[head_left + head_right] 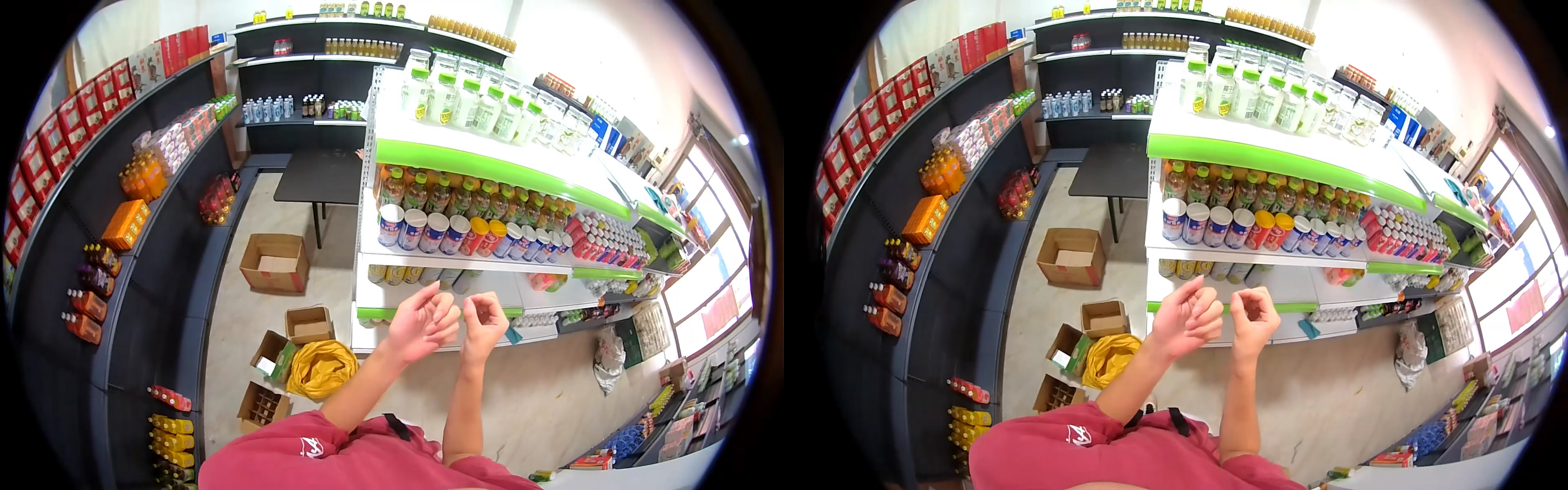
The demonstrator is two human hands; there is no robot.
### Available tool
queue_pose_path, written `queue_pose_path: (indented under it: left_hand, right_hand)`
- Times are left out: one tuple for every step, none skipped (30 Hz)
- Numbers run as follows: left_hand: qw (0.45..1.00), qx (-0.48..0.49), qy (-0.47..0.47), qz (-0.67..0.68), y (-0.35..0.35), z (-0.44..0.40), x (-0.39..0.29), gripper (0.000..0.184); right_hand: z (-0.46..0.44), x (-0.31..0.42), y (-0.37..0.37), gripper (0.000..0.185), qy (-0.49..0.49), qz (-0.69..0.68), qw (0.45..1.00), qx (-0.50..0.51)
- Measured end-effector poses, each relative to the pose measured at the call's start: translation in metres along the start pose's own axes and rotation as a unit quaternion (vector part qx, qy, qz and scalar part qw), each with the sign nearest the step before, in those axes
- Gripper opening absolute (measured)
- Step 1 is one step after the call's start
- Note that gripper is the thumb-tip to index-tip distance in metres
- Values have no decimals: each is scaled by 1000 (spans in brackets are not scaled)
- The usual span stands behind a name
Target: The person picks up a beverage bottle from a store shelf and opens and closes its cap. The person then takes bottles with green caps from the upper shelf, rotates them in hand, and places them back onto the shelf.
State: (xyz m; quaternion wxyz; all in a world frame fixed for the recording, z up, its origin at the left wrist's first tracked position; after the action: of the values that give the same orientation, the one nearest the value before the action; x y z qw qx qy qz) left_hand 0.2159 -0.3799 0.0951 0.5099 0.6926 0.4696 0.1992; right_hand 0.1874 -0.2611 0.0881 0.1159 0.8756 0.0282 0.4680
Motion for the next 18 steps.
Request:
queue_pose_path:
  left_hand:
    - [999, -11, 6, -45, -3, -10, -10, 57]
    - [997, -30, 20, -71, -7, -20, -19, 59]
    - [985, -55, 48, -154, -12, -31, -32, 59]
    - [966, -78, 73, -237, -15, -44, -45, 59]
    - [938, -100, 95, -318, -17, -58, -57, 60]
    - [914, -107, 109, -375, -17, -73, -69, 59]
    - [887, -112, 122, -431, -15, -88, -81, 58]
    - [857, -118, 153, -478, -6, -102, -93, 54]
    - [822, -121, 185, -525, 7, -119, -103, 50]
    - [799, -118, 209, -551, 18, -136, -112, 45]
    - [775, -118, 231, -576, 26, -151, -118, 39]
    - [728, -99, 251, -631, 33, -167, -122, 36]
    - [674, -78, 270, -683, 41, -182, -126, 34]
    - [640, -65, 278, -714, 48, -195, -127, 32]
    - [622, -54, 285, -727, 53, -204, -124, 32]
    - [604, -41, 293, -740, 59, -215, -121, 31]
    - [584, -26, 301, -754, 65, -226, -118, 31]
    - [583, -18, 296, -757, 68, -233, -112, 30]
  right_hand:
    - [-11, -3, 1, 9, -7, 9, 1000, -3]
    - [-19, -5, -1, 9, -12, 19, 1000, -9]
    - [-29, -7, -4, 9, -16, 29, 999, -17]
    - [-41, -6, -6, 8, -17, 42, 999, -22]
    - [-54, -7, -11, 9, -17, 37, 999, -34]
    - [-68, -7, -14, 9, -13, 31, 999, -42]
    - [-82, -3, -18, 9, -8, 24, 998, -50]
    - [-96, 2, -20, 8, -24, -7, 999, -43]
    - [-113, 6, -22, 8, -43, -39, 998, -35]
    - [-129, 11, -25, 7, -61, -70, 995, -25]
    - [-142, 17, -27, 8, -68, -74, 995, -1]
    - [-155, 24, -28, 9, -79, -95, 992, 7]
    - [-168, 32, -27, 11, -91, -117, 989, 16]
    - [-181, 34, -30, 11, -92, -137, 986, 21]
    - [-194, 37, -35, 11, -93, -157, 983, 25]
    - [-207, 40, -40, 11, -97, -178, 979, 30]
    - [-217, 43, -45, 11, -108, -182, 977, 38]
    - [-226, 46, -51, 11, -118, -186, 974, 46]
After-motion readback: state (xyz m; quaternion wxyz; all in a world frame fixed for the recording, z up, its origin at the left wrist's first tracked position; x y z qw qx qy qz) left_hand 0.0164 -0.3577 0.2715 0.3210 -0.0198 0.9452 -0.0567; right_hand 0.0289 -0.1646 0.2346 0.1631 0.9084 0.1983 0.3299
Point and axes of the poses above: each hand's wrist, its own z-axis away from the middle knuckle, its own y-axis out of the palm, x = y × z, the point moved 7 cm from there along -z, towards the middle knuckle
